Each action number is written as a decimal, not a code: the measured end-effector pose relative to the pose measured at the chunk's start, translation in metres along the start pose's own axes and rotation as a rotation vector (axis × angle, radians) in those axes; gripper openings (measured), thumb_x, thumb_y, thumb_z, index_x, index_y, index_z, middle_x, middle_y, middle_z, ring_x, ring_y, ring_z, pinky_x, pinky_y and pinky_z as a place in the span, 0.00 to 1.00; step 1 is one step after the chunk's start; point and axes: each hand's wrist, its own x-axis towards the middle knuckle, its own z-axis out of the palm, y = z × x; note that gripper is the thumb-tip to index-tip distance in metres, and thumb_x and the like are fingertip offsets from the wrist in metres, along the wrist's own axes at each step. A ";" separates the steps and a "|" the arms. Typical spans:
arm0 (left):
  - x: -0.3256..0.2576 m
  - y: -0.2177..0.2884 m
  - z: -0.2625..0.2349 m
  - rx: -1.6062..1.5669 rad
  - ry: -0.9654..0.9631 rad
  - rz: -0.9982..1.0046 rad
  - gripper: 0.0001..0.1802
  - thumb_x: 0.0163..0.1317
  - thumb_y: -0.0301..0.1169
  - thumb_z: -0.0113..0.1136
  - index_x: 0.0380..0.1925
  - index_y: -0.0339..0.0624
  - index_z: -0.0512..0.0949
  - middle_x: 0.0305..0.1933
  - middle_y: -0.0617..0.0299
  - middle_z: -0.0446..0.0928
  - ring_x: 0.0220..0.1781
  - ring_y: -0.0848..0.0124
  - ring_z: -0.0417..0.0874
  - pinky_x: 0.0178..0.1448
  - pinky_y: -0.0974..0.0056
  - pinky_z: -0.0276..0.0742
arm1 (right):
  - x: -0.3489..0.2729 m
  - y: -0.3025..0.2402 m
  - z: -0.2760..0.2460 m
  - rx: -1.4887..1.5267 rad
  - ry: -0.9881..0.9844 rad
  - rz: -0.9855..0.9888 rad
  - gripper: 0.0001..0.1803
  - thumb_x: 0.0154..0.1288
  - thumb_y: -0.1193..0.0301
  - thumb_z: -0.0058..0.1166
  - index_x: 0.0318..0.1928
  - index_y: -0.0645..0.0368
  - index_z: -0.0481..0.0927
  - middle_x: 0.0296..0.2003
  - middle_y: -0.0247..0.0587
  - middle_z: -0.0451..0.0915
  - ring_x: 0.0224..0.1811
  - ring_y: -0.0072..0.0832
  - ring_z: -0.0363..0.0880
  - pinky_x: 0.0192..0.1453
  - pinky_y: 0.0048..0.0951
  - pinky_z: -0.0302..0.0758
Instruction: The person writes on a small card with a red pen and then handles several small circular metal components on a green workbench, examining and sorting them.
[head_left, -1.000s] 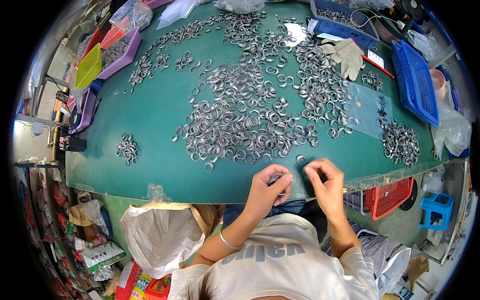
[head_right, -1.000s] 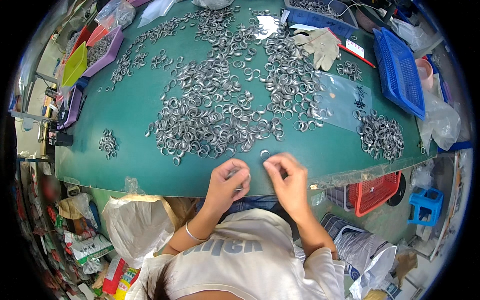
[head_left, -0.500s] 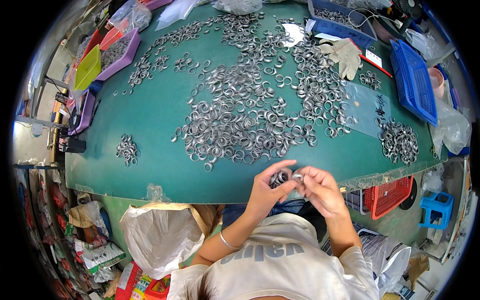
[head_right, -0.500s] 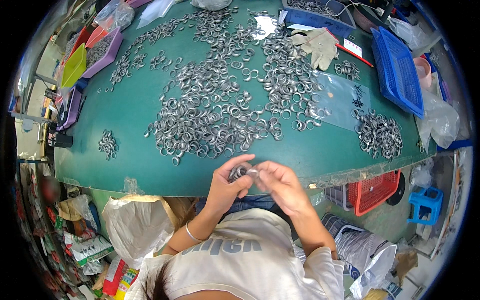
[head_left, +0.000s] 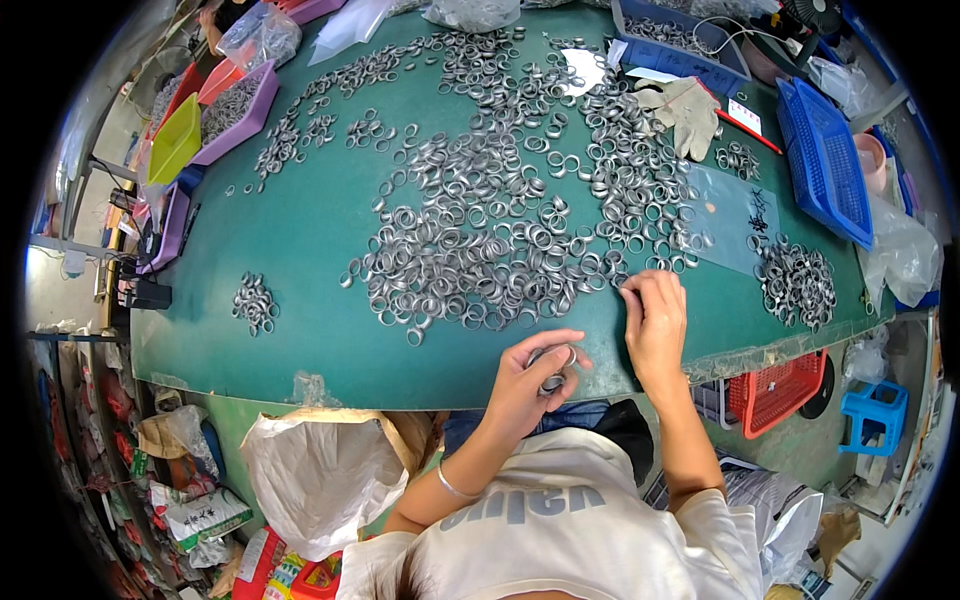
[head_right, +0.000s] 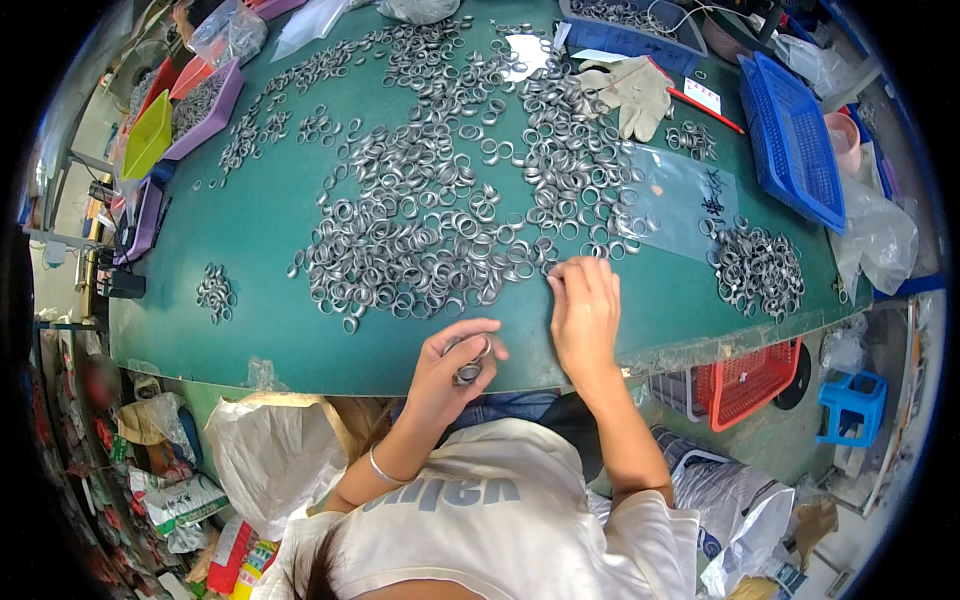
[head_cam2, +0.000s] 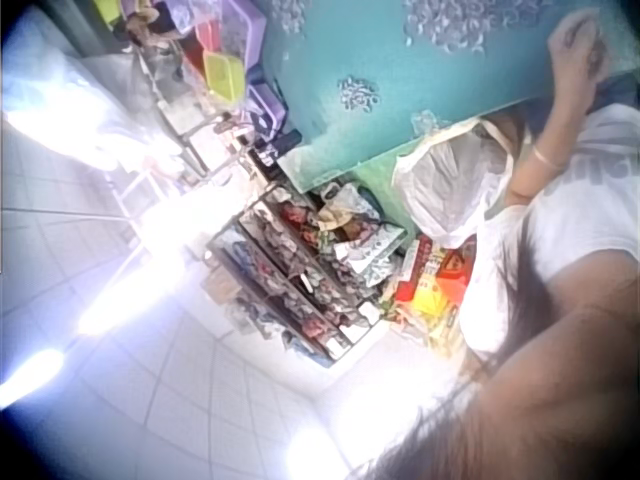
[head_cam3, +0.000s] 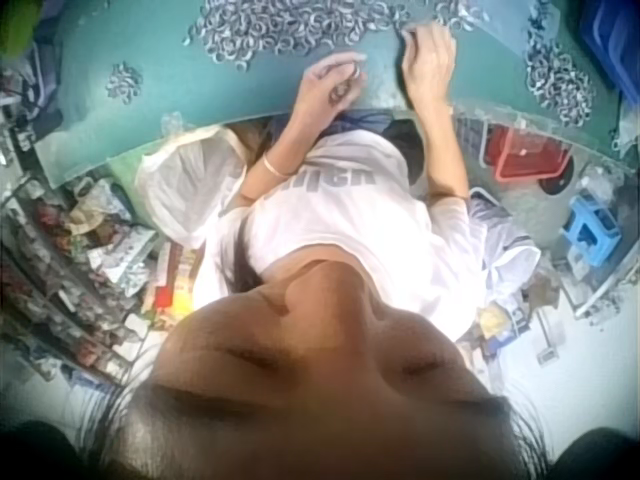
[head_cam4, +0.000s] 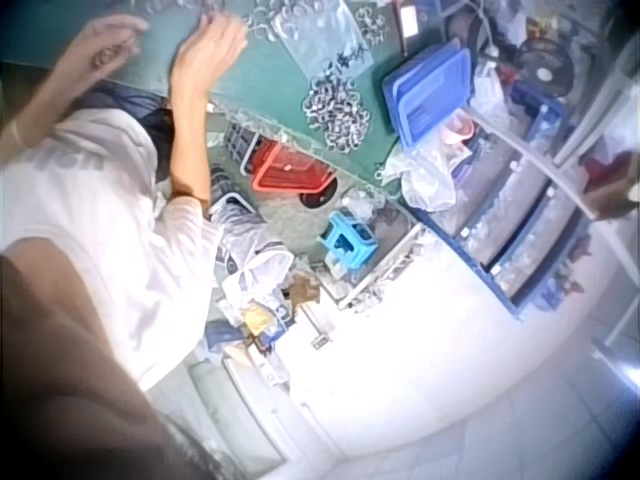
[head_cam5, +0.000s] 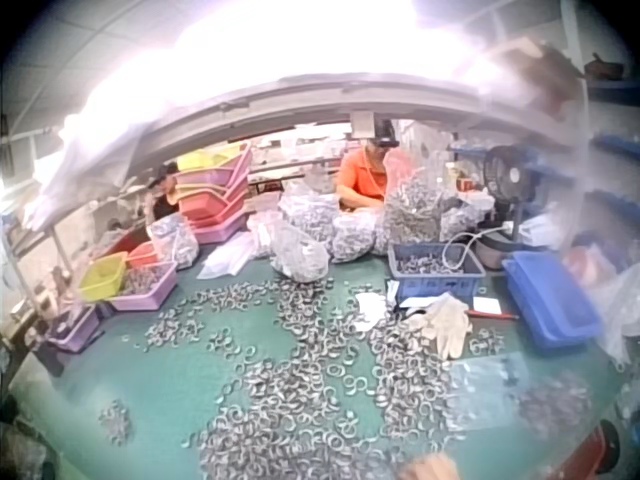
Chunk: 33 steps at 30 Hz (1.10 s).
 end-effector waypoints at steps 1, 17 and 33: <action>0.000 0.000 -0.001 -0.022 0.011 -0.016 0.12 0.60 0.28 0.54 0.44 0.37 0.76 0.33 0.53 0.78 0.23 0.74 0.73 0.18 0.75 0.62 | -0.001 0.001 0.000 0.008 0.014 0.011 0.08 0.50 0.78 0.58 0.33 0.61 0.76 0.32 0.41 0.73 0.36 0.38 0.70 0.39 0.35 0.64; -0.003 -0.005 0.000 -0.064 0.044 -0.017 0.13 0.62 0.30 0.55 0.43 0.34 0.75 0.27 0.63 0.71 0.25 0.74 0.72 0.19 0.74 0.63 | -0.023 -0.015 -0.012 0.768 -0.061 0.508 0.02 0.61 0.78 0.53 0.35 0.62 0.76 0.27 0.30 0.75 0.28 0.13 0.69 0.32 0.16 0.64; 0.014 -0.013 0.015 -0.170 0.156 -0.042 0.15 0.65 0.23 0.46 0.51 0.31 0.65 0.40 0.56 0.73 0.28 0.77 0.72 0.16 0.81 0.64 | -0.030 0.012 -0.014 -0.063 0.057 0.046 0.07 0.49 0.70 0.57 0.29 0.58 0.76 0.36 0.37 0.71 0.44 0.33 0.66 0.44 0.31 0.62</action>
